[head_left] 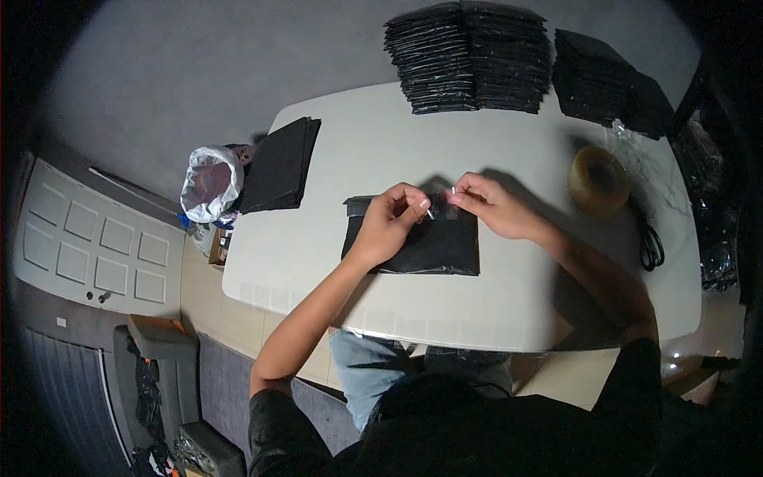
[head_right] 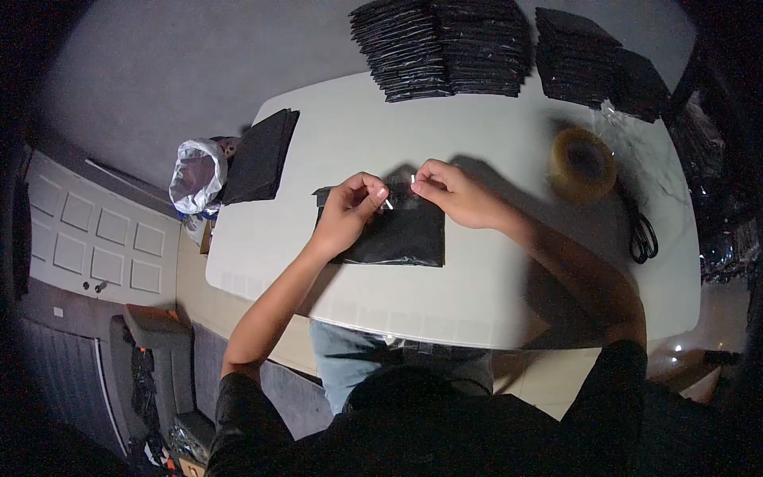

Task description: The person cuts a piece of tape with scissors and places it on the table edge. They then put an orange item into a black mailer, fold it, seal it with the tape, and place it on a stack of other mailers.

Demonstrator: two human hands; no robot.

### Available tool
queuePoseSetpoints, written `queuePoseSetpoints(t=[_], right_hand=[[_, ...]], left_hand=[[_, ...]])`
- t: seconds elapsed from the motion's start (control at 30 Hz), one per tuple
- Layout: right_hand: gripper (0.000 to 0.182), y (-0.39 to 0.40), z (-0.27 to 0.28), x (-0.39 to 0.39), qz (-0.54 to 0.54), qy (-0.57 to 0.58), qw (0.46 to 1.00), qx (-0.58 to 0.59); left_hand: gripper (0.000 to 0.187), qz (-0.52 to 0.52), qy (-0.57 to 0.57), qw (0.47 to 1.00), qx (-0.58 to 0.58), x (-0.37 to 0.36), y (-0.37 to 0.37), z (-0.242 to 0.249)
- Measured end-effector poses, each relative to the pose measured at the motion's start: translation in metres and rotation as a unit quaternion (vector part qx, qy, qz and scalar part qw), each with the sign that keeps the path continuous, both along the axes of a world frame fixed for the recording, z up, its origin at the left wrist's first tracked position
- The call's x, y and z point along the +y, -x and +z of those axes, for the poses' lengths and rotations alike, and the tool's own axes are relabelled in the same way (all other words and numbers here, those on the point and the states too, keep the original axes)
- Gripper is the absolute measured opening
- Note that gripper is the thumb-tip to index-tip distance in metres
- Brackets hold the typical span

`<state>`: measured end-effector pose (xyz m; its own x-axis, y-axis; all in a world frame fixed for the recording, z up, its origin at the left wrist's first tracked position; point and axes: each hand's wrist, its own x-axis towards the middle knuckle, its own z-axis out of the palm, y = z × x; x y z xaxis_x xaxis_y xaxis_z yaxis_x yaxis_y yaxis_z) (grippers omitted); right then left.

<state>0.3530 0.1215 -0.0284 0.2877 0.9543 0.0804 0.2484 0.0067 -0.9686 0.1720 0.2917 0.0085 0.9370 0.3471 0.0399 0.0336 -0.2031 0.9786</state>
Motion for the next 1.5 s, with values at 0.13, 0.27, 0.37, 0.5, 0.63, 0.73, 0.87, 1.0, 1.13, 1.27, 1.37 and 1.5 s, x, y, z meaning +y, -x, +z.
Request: queuePoseSetpoints(t=[0.13, 0.27, 0.37, 0.5, 0.63, 0.73, 0.87, 1.0, 1.13, 1.27, 1.37, 1.5], right_hand=[[0.022, 0.008, 0.017, -0.007, -0.014, 0.048, 0.997, -0.057], [0.022, 0.025, 0.035, -0.010, -0.028, 0.082, 0.989, -0.122], [0.027, 0.021, 0.026, -0.012, -0.047, -0.002, 0.989, -0.141], [0.022, 0.023, 0.029, -0.012, -0.022, 0.003, 0.994, -0.106], [0.016, 0.028, 0.045, -0.013, -0.008, 0.036, 0.996, -0.086], [0.013, 0.024, 0.029, -0.012, -0.001, 0.002, 0.996, -0.090], [0.020, 0.020, 0.017, -0.010, -0.009, -0.056, 0.995, -0.086], [0.015, 0.027, 0.071, -0.021, -0.002, -0.067, 0.976, -0.208], [0.017, 0.025, 0.091, -0.025, -0.071, -0.061, 0.935, -0.343], [0.021, 0.021, 0.093, -0.028, -0.104, -0.014, 0.913, -0.394], [0.027, 0.022, 0.094, -0.031, -0.111, -0.038, 0.902, -0.416], [0.030, 0.032, 0.109, -0.042, -0.136, -0.032, 0.837, -0.529]], left_hand=[[0.022, 0.022, -0.019, 1.000, 0.012, 0.016, 0.003, 0.006], [0.026, 0.076, -0.099, 0.992, 0.026, 0.017, 0.009, 0.017], [0.027, 0.147, -0.192, 0.970, 0.021, 0.042, 0.015, 0.040], [0.042, 0.024, -0.372, 0.927, -0.039, 0.055, 0.017, 0.048], [0.042, -0.124, -0.465, 0.873, -0.078, 0.031, -0.001, 0.022], [0.042, -0.139, -0.488, 0.859, -0.070, 0.024, -0.008, 0.010], [0.041, -0.156, -0.475, 0.864, -0.055, 0.026, -0.008, 0.000], [0.035, -0.147, -0.490, 0.853, -0.104, 0.024, -0.002, -0.002], [0.031, -0.161, -0.504, 0.836, -0.147, 0.026, -0.001, -0.007], [0.029, -0.166, -0.498, 0.838, -0.149, 0.028, -0.002, -0.012], [0.033, -0.171, -0.510, 0.833, -0.129, 0.027, -0.001, -0.010], [0.043, -0.179, -0.552, 0.812, -0.070, 0.016, 0.000, 0.001]])
